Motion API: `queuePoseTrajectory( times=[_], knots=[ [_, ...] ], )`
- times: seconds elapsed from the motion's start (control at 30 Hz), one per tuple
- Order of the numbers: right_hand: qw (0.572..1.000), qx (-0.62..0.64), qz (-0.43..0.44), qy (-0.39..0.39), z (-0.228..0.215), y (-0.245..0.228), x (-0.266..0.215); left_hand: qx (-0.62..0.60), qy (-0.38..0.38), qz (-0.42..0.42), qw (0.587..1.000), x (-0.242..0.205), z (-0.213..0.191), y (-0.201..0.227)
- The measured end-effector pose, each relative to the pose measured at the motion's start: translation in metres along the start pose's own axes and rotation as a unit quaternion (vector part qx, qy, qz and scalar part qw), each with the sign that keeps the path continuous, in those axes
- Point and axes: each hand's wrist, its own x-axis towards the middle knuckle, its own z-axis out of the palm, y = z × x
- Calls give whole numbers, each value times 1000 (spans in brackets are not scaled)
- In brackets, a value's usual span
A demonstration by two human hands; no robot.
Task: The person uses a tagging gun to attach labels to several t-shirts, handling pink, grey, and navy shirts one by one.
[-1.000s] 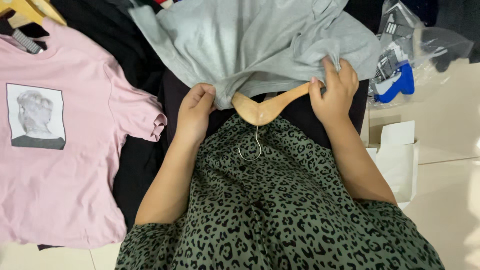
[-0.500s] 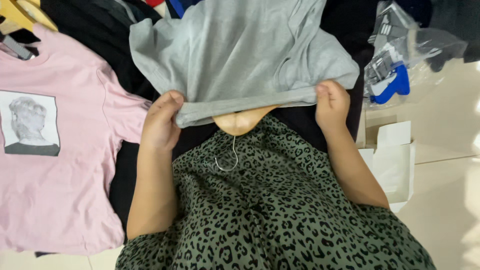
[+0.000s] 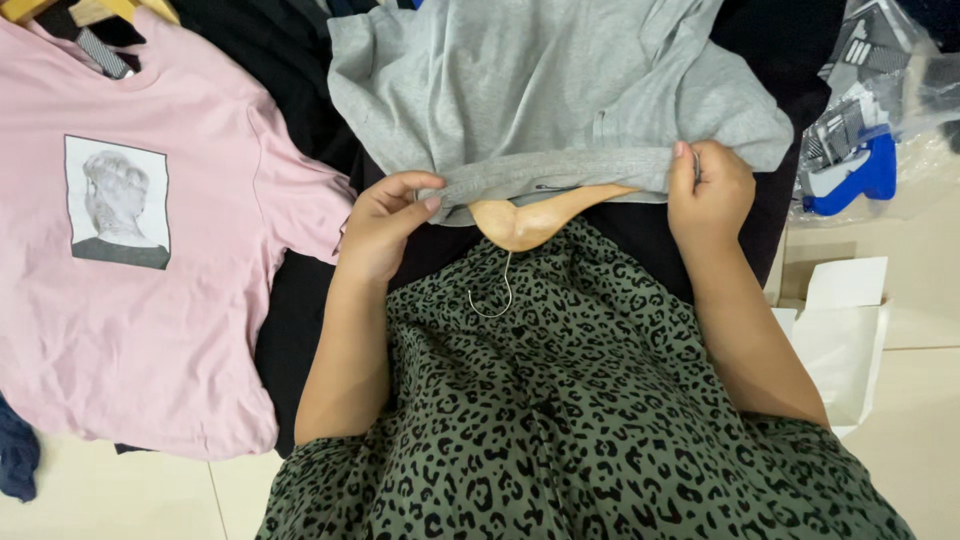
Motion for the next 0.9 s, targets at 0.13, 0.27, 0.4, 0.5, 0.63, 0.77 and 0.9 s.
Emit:
queuePoseTrajectory(
  times=[0.13,0.27,0.4,0.5,0.63,0.77,0.9],
  knots=[
    [1000,16,-1,-3,-1,0,0,60,18,4,998,-1,2,3],
    [1000,2,-10,-3,0,1,-1,121,33,12,992,-2,-4,-4],
    [1000,26,0,-8,-4,-5,2,129,40,9,991,-4,1,-2],
    [999,43,1,-6,-5,-4,1,157,36,-3,987,-8,13,9],
    [999,32,-16,-2,-3,1,0,194,22,16,981,-12,13,5],
    [999,38,-13,-3,-5,-1,1,230,26,20,973,-15,13,2],
    [999,53,-11,-7,-8,-8,4,257,33,12,966,-16,16,6]
  ],
)
